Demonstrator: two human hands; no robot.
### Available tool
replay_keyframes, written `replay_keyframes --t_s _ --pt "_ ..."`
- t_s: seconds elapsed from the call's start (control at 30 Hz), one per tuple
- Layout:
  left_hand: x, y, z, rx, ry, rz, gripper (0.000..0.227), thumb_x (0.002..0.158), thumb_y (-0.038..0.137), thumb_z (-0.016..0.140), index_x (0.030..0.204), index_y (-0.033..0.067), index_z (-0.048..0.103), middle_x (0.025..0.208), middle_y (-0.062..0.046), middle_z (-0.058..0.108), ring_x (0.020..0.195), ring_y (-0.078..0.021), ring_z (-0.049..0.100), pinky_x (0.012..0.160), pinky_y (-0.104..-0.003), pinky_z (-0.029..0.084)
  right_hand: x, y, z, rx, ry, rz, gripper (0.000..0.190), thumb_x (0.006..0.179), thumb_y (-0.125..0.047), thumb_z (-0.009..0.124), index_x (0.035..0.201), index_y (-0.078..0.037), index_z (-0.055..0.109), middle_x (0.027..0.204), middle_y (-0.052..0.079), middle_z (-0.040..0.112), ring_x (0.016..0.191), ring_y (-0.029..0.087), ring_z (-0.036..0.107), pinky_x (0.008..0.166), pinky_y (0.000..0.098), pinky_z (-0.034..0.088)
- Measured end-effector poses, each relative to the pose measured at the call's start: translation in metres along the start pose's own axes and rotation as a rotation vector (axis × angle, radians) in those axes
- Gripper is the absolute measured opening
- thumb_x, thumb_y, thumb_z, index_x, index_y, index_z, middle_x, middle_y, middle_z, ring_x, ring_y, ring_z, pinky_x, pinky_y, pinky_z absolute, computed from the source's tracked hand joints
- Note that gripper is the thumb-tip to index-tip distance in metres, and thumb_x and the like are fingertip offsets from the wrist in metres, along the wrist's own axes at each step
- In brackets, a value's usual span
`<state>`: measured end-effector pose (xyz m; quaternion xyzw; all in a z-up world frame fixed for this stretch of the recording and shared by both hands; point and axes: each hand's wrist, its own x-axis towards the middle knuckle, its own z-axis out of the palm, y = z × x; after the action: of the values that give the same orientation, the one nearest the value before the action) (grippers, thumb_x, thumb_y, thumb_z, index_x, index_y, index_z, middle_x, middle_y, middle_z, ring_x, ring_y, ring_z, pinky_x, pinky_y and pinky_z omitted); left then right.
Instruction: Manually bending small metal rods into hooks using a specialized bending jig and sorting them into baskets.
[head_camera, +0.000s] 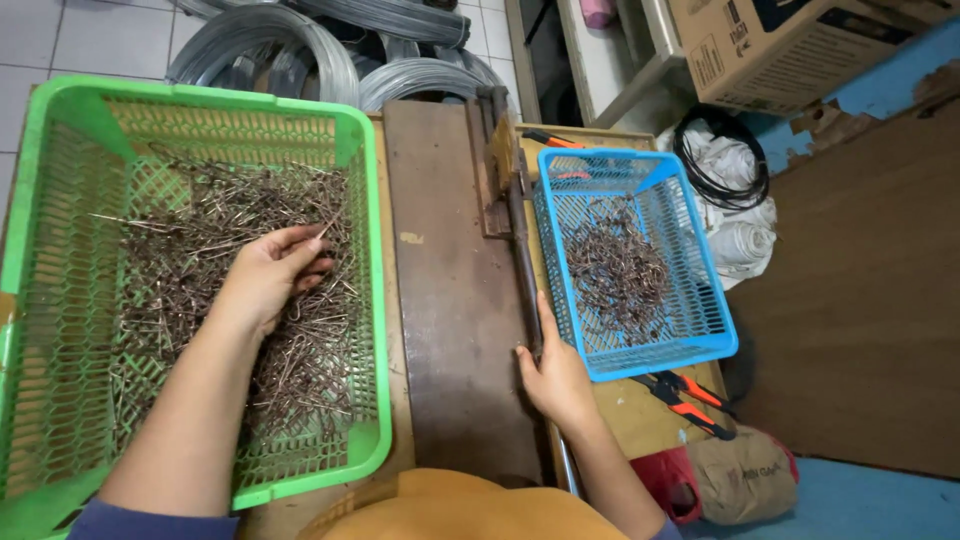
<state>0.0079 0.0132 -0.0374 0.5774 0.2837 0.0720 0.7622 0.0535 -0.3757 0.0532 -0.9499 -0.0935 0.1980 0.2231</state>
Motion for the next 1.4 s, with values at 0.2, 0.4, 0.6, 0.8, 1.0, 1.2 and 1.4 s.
replay_keyframes --t_s 0.2,0.4,0.6,0.8,1.0,1.2,1.4 --pt "0.019 -0.024 -0.010 0.068 0.004 0.060 0.044 0.105 0.017 0.075 0.145 0.0032 0.064 0.123 -0.011 0.076 0.098 -0.0154 0.076 0.080 -0.024 0.063 0.001 0.002 -0.002 -0.005 -0.009 0.001 0.089 0.100 -0.021 0.065 0.176 -0.025 0.017 0.132 0.040 0.068 0.121 0.056 0.069 0.102 0.0642 0.058" --pt "-0.046 0.066 0.040 0.517 0.121 0.142 0.030 0.101 0.012 0.076 0.131 0.0114 0.077 0.128 -0.009 0.078 0.115 -0.0207 0.072 0.104 -0.036 0.057 0.021 0.039 0.026 -0.030 0.050 -0.080 0.090 0.098 -0.023 0.059 0.176 -0.025 0.014 0.097 0.032 0.075 0.085 0.057 0.069 0.077 0.0637 0.050" --pt "-0.023 0.062 0.080 0.902 -0.150 0.695 0.021 0.100 0.007 0.075 0.118 0.0086 0.085 0.117 -0.011 0.082 0.105 -0.0278 0.076 0.102 -0.038 0.055 0.013 0.030 0.016 -0.012 0.000 -0.052 0.091 0.099 -0.027 0.057 0.177 -0.029 0.011 0.075 0.029 0.070 0.071 0.055 0.066 0.069 0.0632 0.047" --pt "0.101 0.001 0.129 1.265 -0.088 0.779 0.025 0.102 0.022 0.077 0.122 0.0347 0.085 0.105 0.001 0.081 0.102 -0.0257 0.079 0.093 -0.041 0.064 -0.004 0.007 -0.011 -0.006 -0.077 0.011 0.093 0.099 -0.025 0.064 0.176 -0.034 0.013 0.131 0.037 0.070 0.122 0.057 0.067 0.106 0.0632 0.055" --pt "0.144 -0.018 0.153 1.178 -0.085 0.628 0.023 0.104 0.017 0.075 0.118 0.0317 0.086 0.101 -0.004 0.084 0.106 -0.0311 0.079 0.096 -0.044 0.062 -0.013 -0.009 -0.032 0.005 -0.098 -0.051 0.089 0.101 -0.013 0.061 0.176 -0.021 0.015 0.126 0.046 0.067 0.118 0.064 0.066 0.103 0.0677 0.055" --pt "0.160 -0.028 0.156 1.085 -0.106 0.535 0.021 0.099 0.027 0.083 0.117 0.0375 0.085 0.099 0.001 0.083 0.104 -0.0274 0.078 0.093 -0.043 0.062 -0.023 -0.040 -0.083 -0.131 -0.147 -0.071 0.091 0.100 -0.016 0.061 0.177 -0.019 0.012 0.116 0.038 0.074 0.108 0.056 0.074 0.091 0.0622 0.062" --pt "0.162 -0.024 0.153 1.017 -0.154 0.514 0.018 0.100 0.027 0.083 0.117 0.0337 0.085 0.099 -0.004 0.082 0.106 -0.0310 0.077 0.091 -0.045 0.062 -0.030 -0.071 -0.118 -0.164 -0.230 -0.073 0.086 0.103 -0.012 0.054 0.177 -0.008 0.010 0.112 0.039 0.075 0.104 0.055 0.075 0.087 0.0608 0.063"
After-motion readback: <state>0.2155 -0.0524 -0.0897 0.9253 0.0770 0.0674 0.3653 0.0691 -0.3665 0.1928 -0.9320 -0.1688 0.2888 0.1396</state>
